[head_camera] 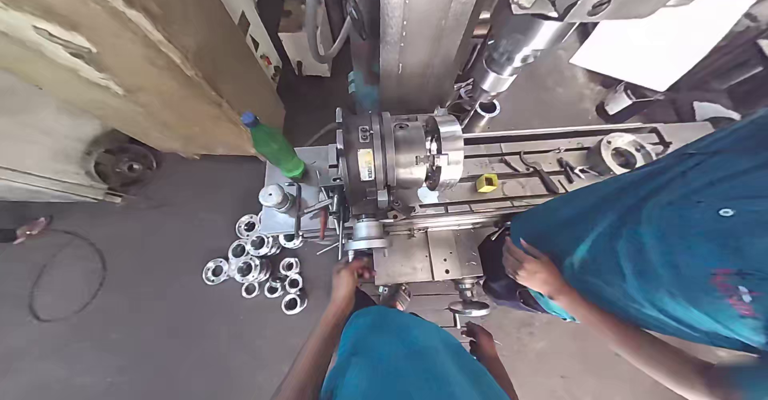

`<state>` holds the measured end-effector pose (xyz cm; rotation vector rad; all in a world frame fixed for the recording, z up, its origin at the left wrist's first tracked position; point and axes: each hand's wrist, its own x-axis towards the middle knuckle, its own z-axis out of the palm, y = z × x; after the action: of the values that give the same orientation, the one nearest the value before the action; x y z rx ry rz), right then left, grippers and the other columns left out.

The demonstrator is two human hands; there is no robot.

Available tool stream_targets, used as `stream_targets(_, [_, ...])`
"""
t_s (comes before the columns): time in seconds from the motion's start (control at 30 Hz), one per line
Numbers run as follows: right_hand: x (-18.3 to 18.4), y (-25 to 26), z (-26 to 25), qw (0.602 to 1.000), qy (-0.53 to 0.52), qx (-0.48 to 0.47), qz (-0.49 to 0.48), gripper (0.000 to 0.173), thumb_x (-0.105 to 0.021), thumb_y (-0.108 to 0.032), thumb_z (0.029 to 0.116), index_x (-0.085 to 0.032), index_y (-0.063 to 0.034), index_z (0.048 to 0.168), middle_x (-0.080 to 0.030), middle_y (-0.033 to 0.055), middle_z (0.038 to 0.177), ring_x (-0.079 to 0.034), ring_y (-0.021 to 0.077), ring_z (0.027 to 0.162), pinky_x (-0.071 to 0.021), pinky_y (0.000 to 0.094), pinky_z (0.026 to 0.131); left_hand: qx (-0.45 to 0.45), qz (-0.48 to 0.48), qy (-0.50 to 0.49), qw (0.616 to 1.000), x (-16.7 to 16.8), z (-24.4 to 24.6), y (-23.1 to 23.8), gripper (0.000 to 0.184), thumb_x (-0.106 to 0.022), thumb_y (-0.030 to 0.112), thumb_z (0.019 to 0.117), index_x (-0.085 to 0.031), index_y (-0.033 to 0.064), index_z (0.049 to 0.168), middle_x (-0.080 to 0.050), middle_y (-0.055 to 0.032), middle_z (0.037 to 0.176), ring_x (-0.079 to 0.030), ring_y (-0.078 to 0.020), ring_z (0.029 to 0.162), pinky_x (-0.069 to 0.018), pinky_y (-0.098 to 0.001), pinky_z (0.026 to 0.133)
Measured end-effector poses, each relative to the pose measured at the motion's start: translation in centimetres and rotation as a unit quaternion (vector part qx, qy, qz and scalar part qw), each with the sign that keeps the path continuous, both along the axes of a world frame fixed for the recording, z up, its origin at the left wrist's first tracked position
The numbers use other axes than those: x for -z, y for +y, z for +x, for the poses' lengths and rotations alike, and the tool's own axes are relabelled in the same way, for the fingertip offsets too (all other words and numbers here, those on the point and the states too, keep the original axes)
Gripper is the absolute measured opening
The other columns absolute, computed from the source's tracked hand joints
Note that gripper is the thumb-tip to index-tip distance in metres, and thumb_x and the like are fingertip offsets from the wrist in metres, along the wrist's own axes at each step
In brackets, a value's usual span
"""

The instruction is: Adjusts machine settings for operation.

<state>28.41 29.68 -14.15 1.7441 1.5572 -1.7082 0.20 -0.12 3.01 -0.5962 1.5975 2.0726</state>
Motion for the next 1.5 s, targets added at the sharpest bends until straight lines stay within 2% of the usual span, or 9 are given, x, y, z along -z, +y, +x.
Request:
stream_targets(0.17, [0.7, -0.4, 0.4, 1.000, -0.012, -0.014, -0.002, 0.028, -0.050, -0.024, 0.1081, -0.067, -0.0021, 0.105, -0.066, 0.0047, 0.076, -0.042, 0.0065, 0.047, -0.0316, 0.0240, 0.043, 0.069, 0.077, -0.030, 0.994, 0.1, 0.7, 7.0, 0.027, -0.040, 0.008, 0.1055, -0.054, -0.0007, 0.084, -0.060, -0.0073, 0.054, -0.068, -0.0233, 0.053, -0.0615, -0.0382, 0.060])
stream_targets(0.33, [0.5, -0.8, 0.3, 1.000, -0.018, -0.014, -0.017, 0.029, -0.050, -0.024, 0.1086, -0.066, -0.0011, 0.105, -0.067, 0.0063, 0.077, -0.039, 0.0062, 0.045, -0.0302, 0.0238, 0.041, 0.023, -0.045, -0.047, 0.998, 5.6, -0.2, 2.5, 0.022, -0.049, 0.009, 0.1056, -0.060, -0.0096, 0.106, -0.066, -0.0087, 0.066, -0.067, -0.0177, 0.059, -0.0585, -0.0330, 0.062])
stream_targets(0.53, [0.3, -0.8, 1.0, 1.000, -0.017, -0.017, 0.004, 0.029, -0.049, -0.024, 0.1087, -0.066, -0.0009, 0.106, -0.066, 0.0058, 0.078, -0.042, 0.0070, 0.049, -0.0323, 0.0246, 0.044, -0.007, 0.088, -0.021, 0.996, -2.0, 0.0, 1.4, 0.027, -0.040, 0.004, 0.1037, -0.056, 0.0007, 0.082, -0.062, -0.0059, 0.057, -0.069, -0.0211, 0.056, -0.0625, -0.0387, 0.065])
stream_targets(0.8, [0.6, -0.8, 1.3, 1.000, -0.019, -0.010, -0.014, 0.029, -0.049, -0.025, 0.1083, -0.066, -0.0016, 0.104, -0.067, 0.0064, 0.077, -0.040, 0.0065, 0.046, -0.0311, 0.0242, 0.042, 0.045, 0.178, -0.078, 0.980, -2.1, 0.5, 5.4, 0.033, -0.045, 0.023, 0.1093, -0.055, 0.0047, 0.084, -0.061, -0.0080, 0.067, -0.069, -0.0249, 0.066, -0.0607, -0.0383, 0.065])
stream_targets(0.87, [0.6, -0.8, 0.9, 1.000, -0.021, -0.013, -0.018, 0.028, -0.050, -0.025, 0.1080, -0.066, -0.0024, 0.105, -0.068, 0.0062, 0.077, -0.038, 0.0060, 0.045, -0.0290, 0.0238, 0.041, 0.059, 0.171, -0.104, 0.978, -1.9, 0.5, 6.2, 0.036, -0.043, 0.031, 0.1105, -0.057, 0.0032, 0.092, -0.065, -0.0101, 0.076, -0.070, -0.0250, 0.070, -0.0602, -0.0368, 0.064])
stream_targets(0.97, [0.2, -1.0, 0.2, 1.000, -0.021, -0.018, -0.015, 0.027, -0.049, -0.025, 0.1085, -0.066, -0.0033, 0.105, -0.068, 0.0056, 0.076, -0.037, 0.0055, 0.044, -0.0276, 0.0232, 0.040, 0.074, 0.168, -0.134, 0.974, -1.2, 0.7, 6.7, 0.043, -0.038, 0.036, 0.1116, -0.055, 0.0019, 0.131, -0.071, -0.0161, 0.103, -0.073, -0.0252, 0.078, -0.0606, -0.0346, 0.062])
stream_targets(1.03, [0.2, -1.0, -0.2, 1.000, -0.026, -0.014, -0.010, 0.028, -0.050, -0.026, 0.1079, -0.066, -0.0041, 0.103, -0.068, 0.0057, 0.075, -0.036, 0.0059, 0.043, -0.0272, 0.0237, 0.040, 0.068, 0.161, -0.148, 0.973, -0.4, 0.7, 6.7, 0.046, -0.037, 0.038, 0.1115, -0.047, 0.0073, 0.144, -0.071, -0.0166, 0.116, -0.073, -0.0252, 0.082, -0.0594, -0.0332, 0.061])
stream_targets(1.2, [-0.2, -1.1, 0.2, 0.999, -0.034, -0.008, -0.002, 0.028, -0.049, -0.025, 0.1084, -0.066, -0.0031, 0.106, -0.067, 0.0062, 0.076, -0.037, 0.0065, 0.044, -0.0274, 0.0239, 0.040, 0.007, 0.150, -0.111, 0.982, 1.4, 0.9, 6.8, 0.036, -0.043, 0.028, 0.1107, -0.047, 0.0047, 0.139, -0.068, -0.0170, 0.125, -0.072, -0.0240, 0.085, -0.0578, -0.0314, 0.061])
stream_targets(1.5, [0.2, -1.4, 1.7, 0.998, -0.060, -0.011, -0.024, 0.030, -0.049, -0.027, 0.1087, -0.067, -0.0035, 0.110, -0.067, 0.0058, 0.076, -0.043, 0.0076, 0.047, -0.0315, 0.0246, 0.041, -0.080, 0.023, -0.027, 0.996, 2.8, 0.9, 7.3, 0.055, -0.079, 0.002, 0.0875, -0.047, -0.0058, 0.132, -0.071, -0.0217, 0.103, -0.071, -0.0286, 0.068, -0.0596, -0.0370, 0.052])
